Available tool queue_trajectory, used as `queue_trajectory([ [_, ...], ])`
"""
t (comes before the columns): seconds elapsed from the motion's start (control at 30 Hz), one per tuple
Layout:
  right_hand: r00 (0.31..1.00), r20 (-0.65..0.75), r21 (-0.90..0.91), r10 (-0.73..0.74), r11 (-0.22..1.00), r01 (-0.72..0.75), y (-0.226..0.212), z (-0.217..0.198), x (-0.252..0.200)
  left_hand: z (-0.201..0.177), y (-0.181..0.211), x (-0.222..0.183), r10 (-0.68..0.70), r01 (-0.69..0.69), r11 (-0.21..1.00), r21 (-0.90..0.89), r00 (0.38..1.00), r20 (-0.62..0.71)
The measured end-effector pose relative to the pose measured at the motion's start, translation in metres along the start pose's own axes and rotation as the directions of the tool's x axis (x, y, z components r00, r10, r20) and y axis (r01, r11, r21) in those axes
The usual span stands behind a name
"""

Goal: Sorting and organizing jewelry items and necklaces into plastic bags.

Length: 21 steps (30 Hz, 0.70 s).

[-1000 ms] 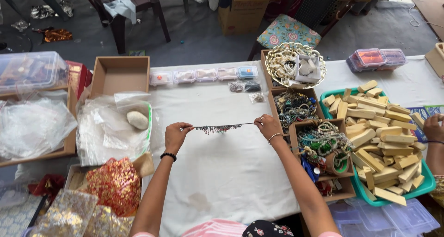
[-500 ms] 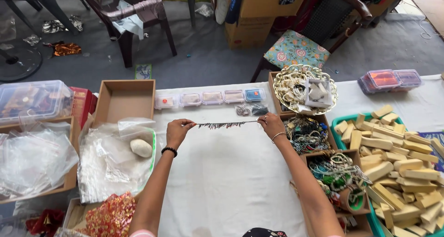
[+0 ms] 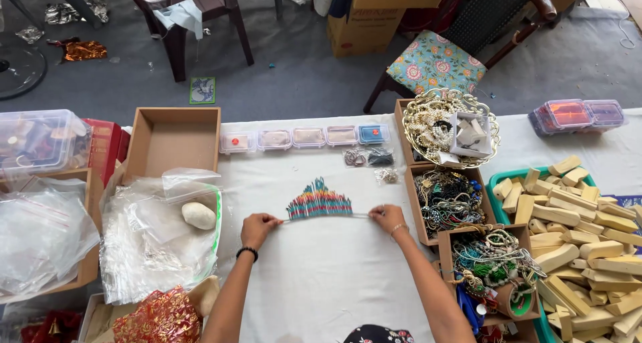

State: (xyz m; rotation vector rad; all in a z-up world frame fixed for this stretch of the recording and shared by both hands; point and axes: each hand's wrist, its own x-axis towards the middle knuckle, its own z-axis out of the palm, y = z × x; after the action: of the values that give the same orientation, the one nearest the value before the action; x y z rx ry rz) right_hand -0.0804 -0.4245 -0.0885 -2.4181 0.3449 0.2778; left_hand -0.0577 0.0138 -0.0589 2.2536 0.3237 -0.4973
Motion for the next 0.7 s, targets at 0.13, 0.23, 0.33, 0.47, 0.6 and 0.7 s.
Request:
queue_trajectory([
  [0.13, 0.999, -0.026, 0.027, 0.02, 0.999, -0.019, -0.012, -0.004, -0.044, -0.01, 0.007, -0.05, -0.077, 0.078, 0.995, -0.062, 0.997, 0.017],
  [0.23, 0.997, -0.059, 0.056, 0.052, 0.997, -0.049, -0.018, -0.006, -0.078, -0.004, -0.002, -0.077, -0.1, 0.1, 0.994, -0.045, 0.995, -0.001],
  [0.33, 0.994, -0.101, 0.134, 0.037, 0.991, -0.023, -0.011, 0.001, -0.108, -0.002, -0.008, -0.107, -0.116, 0.116, 0.993, -0.007, 0.993, 0.0],
  [0.47, 0.983, -0.159, 0.27, 0.089, 0.962, -0.044, 0.001, 0.008, -0.149, 0.018, -0.042, -0.137, 0.007, -0.005, 1.0, 0.02, 0.996, -0.085],
  [0.6, 0.978, -0.178, 0.304, 0.11, 0.951, -0.051, 0.013, 0.01, -0.193, 0.026, -0.055, -0.179, 0.058, -0.048, 0.995, 0.091, 0.992, -0.111],
  [0.7, 0.981, -0.193, 0.11, 0.024, 0.994, -0.003, 0.01, 0.001, -0.228, 0.028, -0.055, -0.211, 0.089, -0.066, 0.981, 0.183, 0.989, -0.119],
])
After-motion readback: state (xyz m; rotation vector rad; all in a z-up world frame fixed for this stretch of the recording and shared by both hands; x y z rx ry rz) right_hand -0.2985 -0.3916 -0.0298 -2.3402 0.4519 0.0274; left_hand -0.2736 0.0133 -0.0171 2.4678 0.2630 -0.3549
